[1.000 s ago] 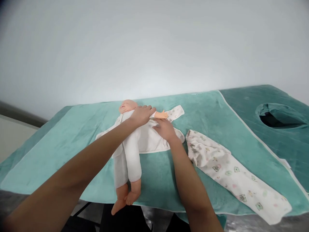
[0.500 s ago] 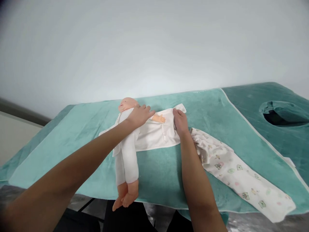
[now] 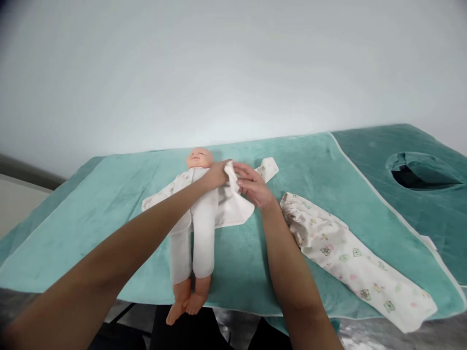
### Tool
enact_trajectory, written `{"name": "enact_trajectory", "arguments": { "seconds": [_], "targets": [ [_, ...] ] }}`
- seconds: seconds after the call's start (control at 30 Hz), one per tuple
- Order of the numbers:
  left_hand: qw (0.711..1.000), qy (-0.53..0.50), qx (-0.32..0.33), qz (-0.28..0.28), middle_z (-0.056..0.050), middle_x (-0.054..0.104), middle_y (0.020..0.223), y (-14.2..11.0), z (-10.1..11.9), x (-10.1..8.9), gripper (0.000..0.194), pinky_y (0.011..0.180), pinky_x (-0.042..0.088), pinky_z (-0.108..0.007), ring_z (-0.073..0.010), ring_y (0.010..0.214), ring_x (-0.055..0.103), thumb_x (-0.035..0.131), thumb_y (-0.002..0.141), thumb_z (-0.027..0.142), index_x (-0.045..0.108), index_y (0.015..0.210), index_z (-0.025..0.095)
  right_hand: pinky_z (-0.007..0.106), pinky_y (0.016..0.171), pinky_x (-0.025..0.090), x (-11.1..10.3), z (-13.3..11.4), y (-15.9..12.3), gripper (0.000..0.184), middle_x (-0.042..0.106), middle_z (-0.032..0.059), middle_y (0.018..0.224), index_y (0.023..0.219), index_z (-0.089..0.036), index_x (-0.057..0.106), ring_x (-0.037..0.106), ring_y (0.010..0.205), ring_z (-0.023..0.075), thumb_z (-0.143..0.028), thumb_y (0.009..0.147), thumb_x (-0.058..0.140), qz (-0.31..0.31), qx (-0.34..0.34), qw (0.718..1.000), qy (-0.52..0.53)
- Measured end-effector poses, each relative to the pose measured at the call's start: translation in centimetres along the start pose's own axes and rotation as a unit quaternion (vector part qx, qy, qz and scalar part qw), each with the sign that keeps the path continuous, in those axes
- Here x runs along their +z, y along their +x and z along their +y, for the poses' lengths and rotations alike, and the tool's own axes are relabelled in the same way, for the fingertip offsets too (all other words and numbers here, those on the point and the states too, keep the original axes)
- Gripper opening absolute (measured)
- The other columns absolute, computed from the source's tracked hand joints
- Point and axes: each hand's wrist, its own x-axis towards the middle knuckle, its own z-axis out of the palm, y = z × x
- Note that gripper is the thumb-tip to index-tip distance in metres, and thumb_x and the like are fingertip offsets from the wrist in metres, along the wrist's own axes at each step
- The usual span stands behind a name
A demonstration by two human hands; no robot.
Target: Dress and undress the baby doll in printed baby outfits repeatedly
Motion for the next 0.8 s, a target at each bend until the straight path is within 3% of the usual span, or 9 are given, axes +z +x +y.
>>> {"name": "enact_trajectory", "arguments": {
  "seconds": [0.17,0.27,0.4,0.47,0.6,0.7,0.8],
  "targets": [
    [0.998,-0.045,0.034,0.010,-0.001,0.067,0.082,-0.7,-0.9,-4.3,0.011,0.075,0.049,-0.030,-0.0161,0.078,0.060,0.052,0.072,0.017,0.060,0.080,0.018,0.045,0.102,0.049,2.2,0.5,-0.5,0.063,0.047,0.0050,0.154,0.136,-0.035,0.055,0.053,0.134,0.0292,-0.043,0.078,0.078,-0.234,0.090,0.968,0.018],
    [0.999,-0.015,0.018,0.038,-0.001,0.064,0.079,-2.0,-2.1,-6.9,0.007,0.072,0.048,-0.029,-0.0154,0.075,0.058,0.053,0.070,0.014,0.057,0.073,0.018,0.047,0.101,0.048,2.7,1.5,-0.8,0.057,0.050,0.0096,0.151,0.133,-0.032,0.057,0.055,0.132,0.0292,-0.048,0.081,0.075,-0.285,0.113,0.952,0.008],
    [0.995,0.046,-0.032,0.082,-0.001,0.060,0.077,-4.8,-4.2,-9.3,0.010,0.066,0.044,-0.028,-0.0158,0.073,0.055,0.053,0.072,0.011,0.050,0.069,0.020,0.040,0.089,0.051,2.7,2.5,-1.0,0.048,0.064,0.0111,0.130,0.126,-0.027,0.060,0.065,0.107,0.0240,-0.050,0.085,0.069,-0.159,0.060,0.981,-0.096],
    [0.987,0.119,-0.057,0.095,-0.001,0.059,0.078,-6.0,-5.2,-9.6,0.011,0.067,0.043,-0.030,-0.0177,0.076,0.056,0.053,0.074,0.010,0.051,0.070,0.020,0.036,0.080,0.049,2.9,3.2,-1.2,0.041,0.067,0.0073,0.111,0.116,-0.025,0.064,0.063,0.092,0.0203,-0.048,0.082,0.072,-0.098,0.033,0.975,-0.198],
    [0.964,0.239,-0.082,0.079,-0.006,0.064,0.099,-8.2,-6.3,-8.5,0.021,0.078,0.046,-0.033,-0.0230,0.098,0.059,0.048,0.084,0.011,0.064,0.092,0.023,0.029,0.068,0.043,3.7,5.4,-2.3,0.043,0.059,-0.0010,0.089,0.104,-0.024,0.063,0.051,0.073,0.0146,-0.046,0.072,0.080,-0.077,0.005,0.916,-0.393],
    [0.965,0.225,-0.105,0.083,-0.008,0.063,0.116,-10.5,-6.1,-7.2,0.028,0.090,0.049,-0.034,-0.0226,0.110,0.059,0.047,0.090,0.016,0.063,0.112,0.025,0.029,0.068,0.040,4.4,6.3,-3.4,0.027,0.055,-0.0018,0.079,0.089,-0.023,0.059,0.048,0.071,0.0155,-0.047,0.083,0.069,-0.043,-0.030,0.871,-0.489],
    [0.969,0.163,-0.131,0.132,-0.010,0.059,0.129,-13.5,-5.5,-5.9,0.032,0.102,0.047,-0.037,-0.0222,0.119,0.057,0.046,0.094,0.022,0.059,0.124,0.023,0.031,0.069,0.039,6.5,5.6,-4.0,0.028,0.054,0.0002,0.073,0.079,-0.023,0.053,0.050,0.071,0.0182,-0.046,0.094,0.051,-0.003,-0.072,0.829,-0.555]
  ]
}}
